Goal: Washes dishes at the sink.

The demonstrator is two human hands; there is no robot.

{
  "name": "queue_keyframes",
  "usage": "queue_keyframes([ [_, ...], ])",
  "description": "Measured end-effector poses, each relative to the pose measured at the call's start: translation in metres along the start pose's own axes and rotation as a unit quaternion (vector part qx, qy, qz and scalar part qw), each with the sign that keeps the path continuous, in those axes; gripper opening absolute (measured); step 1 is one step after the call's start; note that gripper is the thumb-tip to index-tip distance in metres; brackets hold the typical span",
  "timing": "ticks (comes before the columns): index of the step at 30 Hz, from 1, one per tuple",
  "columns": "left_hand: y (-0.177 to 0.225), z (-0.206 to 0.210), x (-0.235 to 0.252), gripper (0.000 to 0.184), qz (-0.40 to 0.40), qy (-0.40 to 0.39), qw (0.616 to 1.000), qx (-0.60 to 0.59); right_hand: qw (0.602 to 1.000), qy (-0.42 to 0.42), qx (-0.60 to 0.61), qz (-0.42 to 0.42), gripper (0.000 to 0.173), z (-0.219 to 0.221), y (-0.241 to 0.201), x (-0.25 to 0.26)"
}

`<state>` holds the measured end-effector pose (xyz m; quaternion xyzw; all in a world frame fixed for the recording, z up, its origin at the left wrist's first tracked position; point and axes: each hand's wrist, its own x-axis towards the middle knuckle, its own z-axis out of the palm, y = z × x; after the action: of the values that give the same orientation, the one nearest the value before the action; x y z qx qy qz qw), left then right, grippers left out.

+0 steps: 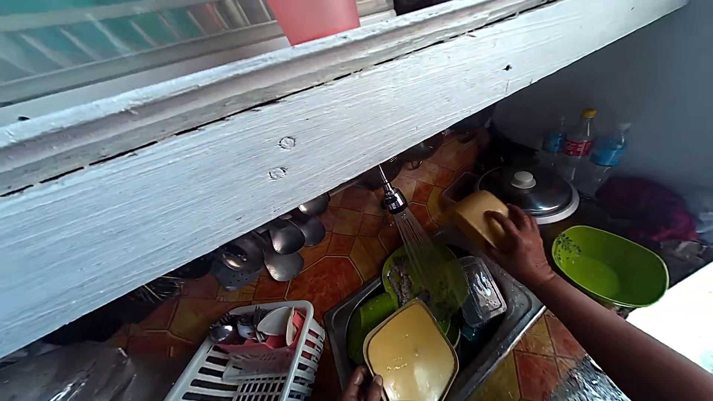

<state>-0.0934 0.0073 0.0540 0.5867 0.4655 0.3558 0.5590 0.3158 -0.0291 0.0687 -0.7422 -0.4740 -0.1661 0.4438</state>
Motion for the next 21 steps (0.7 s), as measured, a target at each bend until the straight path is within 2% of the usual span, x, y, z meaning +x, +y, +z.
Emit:
queue_keyframes([
  [2, 0.013, 0.009, -0.003, 0.011, 0.015, 0.008, 1.000, 0.004, 0.988, 0.004, 0.093, 0.122, 0.069, -0.013, -0.002, -0.003],
  [3, 0.022, 0.016, -0.006, 0.012, 0.028, 0.012, 1.000, 0.009, 0.969, 0.000, 0.159, 0.188, 0.070, -0.018, -0.003, -0.008],
  [6, 0.058, 0.046, -0.013, 0.014, 0.094, 0.009, 0.995, 0.029, 0.886, 0.017, 0.329, 0.326, 0.068, -0.028, -0.005, -0.023],
  [8, 0.082, 0.074, -0.014, 0.018, 0.168, 0.002, 0.985, 0.045, 0.856, 0.022, 0.377, 0.353, 0.069, -0.031, -0.004, -0.038],
  [11, 0.109, 0.126, -0.002, 0.022, 0.305, -0.018, 0.946, 0.106, 0.845, 0.022, 0.394, 0.360, 0.075, -0.030, -0.004, -0.058],
  [14, 0.125, 0.192, 0.013, 0.024, 0.376, -0.039, 0.906, 0.193, 0.829, 0.009, 0.413, 0.376, 0.076, -0.027, -0.007, -0.074],
  [17, 0.134, 0.257, 0.025, 0.024, 0.361, -0.072, 0.885, 0.286, 0.813, 0.012, 0.445, 0.376, 0.072, -0.025, -0.001, -0.079],
  [19, 0.141, 0.292, 0.032, 0.031, 0.284, -0.136, 0.880, 0.356, 0.788, 0.020, 0.480, 0.385, 0.065, -0.028, 0.006, -0.078],
  [21, 0.148, 0.317, 0.041, 0.040, 0.204, -0.216, 0.862, 0.410, 0.741, 0.021, 0.524, 0.420, 0.055, -0.031, 0.013, -0.075],
])
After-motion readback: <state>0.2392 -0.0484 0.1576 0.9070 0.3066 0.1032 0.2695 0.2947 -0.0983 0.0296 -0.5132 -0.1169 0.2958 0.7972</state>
